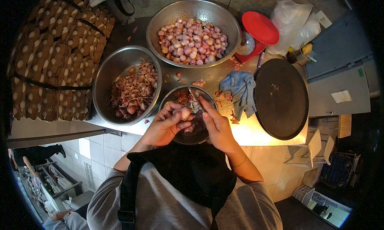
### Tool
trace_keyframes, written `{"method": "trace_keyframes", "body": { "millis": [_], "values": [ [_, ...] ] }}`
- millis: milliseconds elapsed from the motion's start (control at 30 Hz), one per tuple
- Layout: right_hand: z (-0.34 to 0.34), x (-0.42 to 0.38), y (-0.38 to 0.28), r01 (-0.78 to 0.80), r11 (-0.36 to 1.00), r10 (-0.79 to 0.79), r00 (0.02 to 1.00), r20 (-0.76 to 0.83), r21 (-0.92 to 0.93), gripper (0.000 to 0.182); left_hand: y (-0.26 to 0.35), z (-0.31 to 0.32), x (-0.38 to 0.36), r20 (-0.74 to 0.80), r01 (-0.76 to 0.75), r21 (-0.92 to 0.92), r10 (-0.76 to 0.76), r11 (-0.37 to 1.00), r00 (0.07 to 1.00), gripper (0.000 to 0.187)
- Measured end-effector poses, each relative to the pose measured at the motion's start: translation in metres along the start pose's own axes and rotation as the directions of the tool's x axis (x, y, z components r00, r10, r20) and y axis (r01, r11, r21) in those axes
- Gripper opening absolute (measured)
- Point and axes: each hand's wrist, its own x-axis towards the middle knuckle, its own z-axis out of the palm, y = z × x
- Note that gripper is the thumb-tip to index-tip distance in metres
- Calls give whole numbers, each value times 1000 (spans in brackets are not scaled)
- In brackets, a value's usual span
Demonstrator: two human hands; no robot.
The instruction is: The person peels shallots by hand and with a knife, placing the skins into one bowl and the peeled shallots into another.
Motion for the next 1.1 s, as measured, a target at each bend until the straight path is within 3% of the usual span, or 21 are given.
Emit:
{"method": "trace_keyframes", "body": {
  "millis": [200, 333, 433, 500, 633, 733, 833, 967, 1100],
  "values": [
    [1, -3, -10, 20, 999, -21, 999, 46, 30, 41, 4, 6, 2, -66, -4, 12, 5, 1000, 998, 24],
    [4, -11, -9, -123, 976, 100, 986, 130, 182, 43, 4, 7, 3, -89, -9, 16, 10, 1000, 996, 28],
    [8, -10, -9, 82, 997, -83, 988, 130, 11, 44, -1, 8, 2, -153, -74, -23, 70, 997, 986, 30],
    [12, -7, -13, 273, 949, -253, 958, 133, -156, 45, -4, 0, 3, -116, -84, -20, 81, 996, 990, 28],
    [12, -10, -13, 225, 928, -189, 971, 148, -296, 45, -6, -6, 3, -89, -123, 20, 124, 992, 988, 26],
    [11, -10, -7, 273, 902, -234, 960, 153, -334, 43, -8, -6, 4, -138, -147, 11, 147, 989, 979, 27],
    [11, -4, -5, 321, 920, -314, 947, 65, -225, 42, -4, 1, 3, -104, -137, 27, 140, 990, 985, 29],
    [6, -8, -4, 62, 998, -62, 997, 53, -10, 40, -3, 4, 3, -91, -124, 76, 131, 989, 987, 29],
    [10, -12, -15, 78, 997, -78, 993, 87, 1, 38, -3, 4, 3, -130, -138, 104, 151, 985, 980, 33]
  ]
}}
